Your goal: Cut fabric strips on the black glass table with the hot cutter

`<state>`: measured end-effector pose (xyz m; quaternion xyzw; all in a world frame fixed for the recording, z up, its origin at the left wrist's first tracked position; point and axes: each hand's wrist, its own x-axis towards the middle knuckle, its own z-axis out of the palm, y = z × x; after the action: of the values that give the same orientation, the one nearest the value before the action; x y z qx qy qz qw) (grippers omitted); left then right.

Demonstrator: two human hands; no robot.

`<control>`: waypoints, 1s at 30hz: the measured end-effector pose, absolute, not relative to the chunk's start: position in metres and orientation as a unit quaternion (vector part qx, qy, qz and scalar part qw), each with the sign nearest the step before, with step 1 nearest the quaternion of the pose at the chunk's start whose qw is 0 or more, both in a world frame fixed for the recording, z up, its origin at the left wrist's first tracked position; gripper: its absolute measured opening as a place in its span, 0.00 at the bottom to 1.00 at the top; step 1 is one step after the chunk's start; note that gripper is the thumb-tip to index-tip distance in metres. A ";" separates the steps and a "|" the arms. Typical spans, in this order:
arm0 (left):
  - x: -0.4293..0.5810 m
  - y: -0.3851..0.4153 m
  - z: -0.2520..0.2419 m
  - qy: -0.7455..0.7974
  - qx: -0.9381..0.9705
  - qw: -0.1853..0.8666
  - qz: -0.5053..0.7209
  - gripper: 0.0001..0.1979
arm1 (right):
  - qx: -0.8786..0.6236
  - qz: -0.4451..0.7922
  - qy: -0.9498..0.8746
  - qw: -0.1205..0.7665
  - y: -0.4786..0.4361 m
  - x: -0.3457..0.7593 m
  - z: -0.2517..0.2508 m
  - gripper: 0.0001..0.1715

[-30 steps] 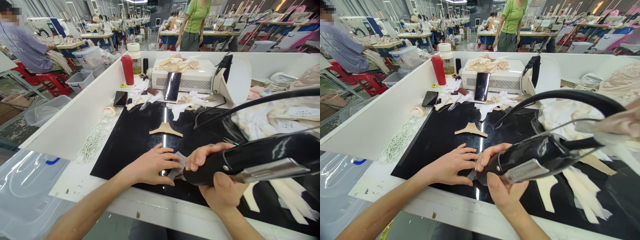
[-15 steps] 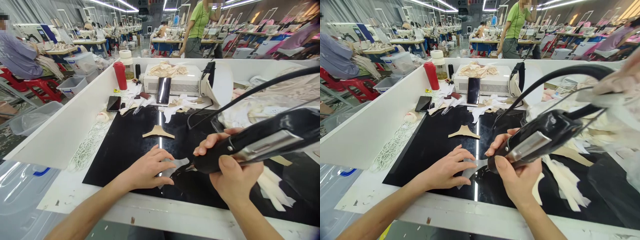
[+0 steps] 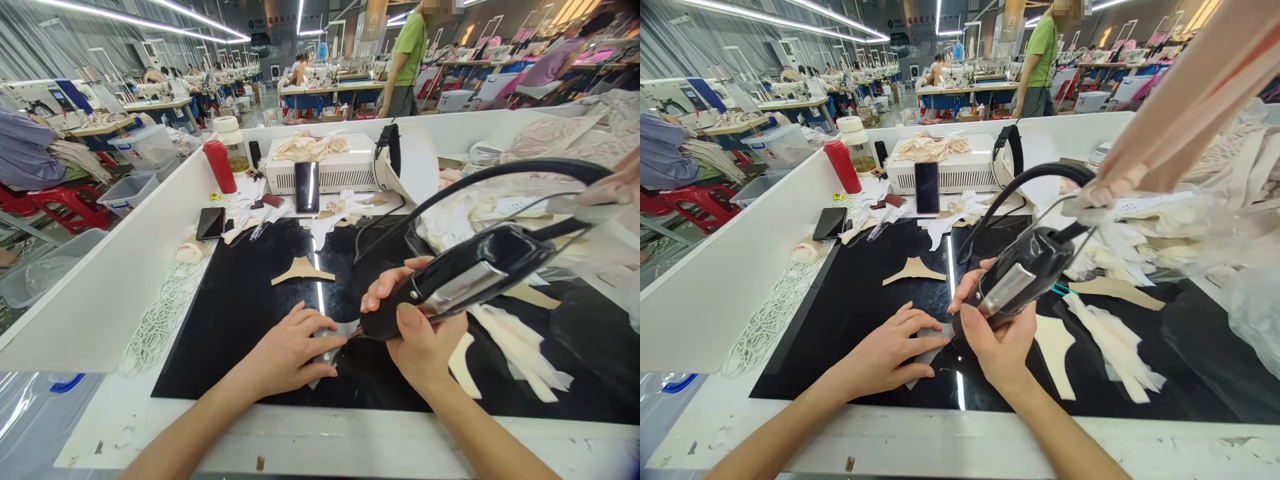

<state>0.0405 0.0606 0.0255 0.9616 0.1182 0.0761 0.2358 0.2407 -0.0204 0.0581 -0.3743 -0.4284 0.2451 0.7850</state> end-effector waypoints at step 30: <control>0.039 0.061 0.028 0.127 0.958 0.251 0.059 0.22 | -0.350 0.249 -0.416 0.802 -0.017 0.235 0.054 0.21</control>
<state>0.0395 0.0609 0.0280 0.9577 0.1269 0.0593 0.2513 0.2348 -0.0165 0.0544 -0.3498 -0.4157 0.2485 0.8019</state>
